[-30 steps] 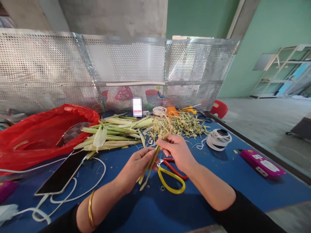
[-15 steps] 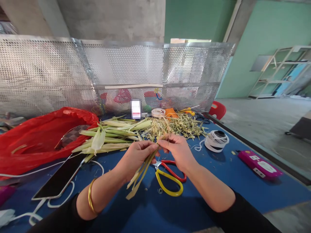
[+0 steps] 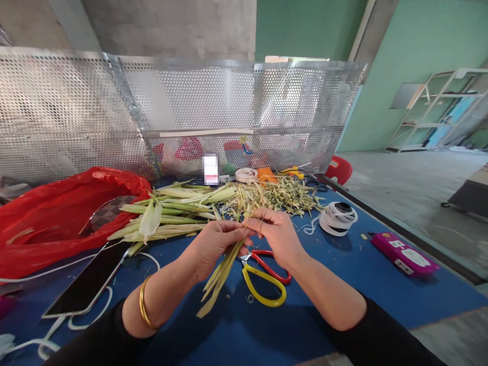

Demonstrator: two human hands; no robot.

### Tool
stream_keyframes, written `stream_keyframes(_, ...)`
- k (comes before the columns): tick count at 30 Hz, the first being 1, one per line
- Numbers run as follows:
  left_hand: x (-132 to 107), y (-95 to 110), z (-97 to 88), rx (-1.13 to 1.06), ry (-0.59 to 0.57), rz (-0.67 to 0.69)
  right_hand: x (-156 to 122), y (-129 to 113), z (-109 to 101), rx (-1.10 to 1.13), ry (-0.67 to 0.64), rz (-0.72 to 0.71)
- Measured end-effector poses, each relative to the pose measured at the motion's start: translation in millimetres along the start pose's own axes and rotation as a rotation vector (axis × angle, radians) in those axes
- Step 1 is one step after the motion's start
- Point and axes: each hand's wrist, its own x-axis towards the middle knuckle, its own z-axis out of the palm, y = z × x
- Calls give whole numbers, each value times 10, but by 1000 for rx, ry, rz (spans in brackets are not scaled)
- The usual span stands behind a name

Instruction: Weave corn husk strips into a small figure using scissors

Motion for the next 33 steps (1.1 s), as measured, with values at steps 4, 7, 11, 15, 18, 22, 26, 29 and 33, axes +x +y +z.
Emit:
stream_keyframes(4, 13, -16, 1, 18, 12, 43, 37, 0, -25, -38, -75, 18)
stream_keyframes(7, 22, 29, -42, -6, 65, 72, 153, -53, -270, -233, -221, 72)
stream_keyframes(11, 24, 133, -140, -60, 150, 89, 320, -112, -853, -1124, 78, -12)
stream_keyframes(15, 16, 198, -183, -126, 206, 94, 356, -61, -1302, -1384, 178, 94)
stream_keyframes(18, 20, 178, -160, -145, 208, 61, 332, 41, -1412, -1457, 110, 209)
stream_keyframes(22, 39, 106, -126, -140, 148, 14, 327, 188, -1419, -1476, 50, 324)
stream_keyframes(26, 32, 60, -103, -127, 123, -8, 355, 265, -1434, -1446, 42, 338)
stream_keyframes(29, 9, 17, -86, -120, 132, -44, 352, 236, -1406, -1451, 41, 296)
stream_keyframes(33, -3, -78, -64, -85, 128, -67, 176, 122, -1198, -1485, 59, 149)
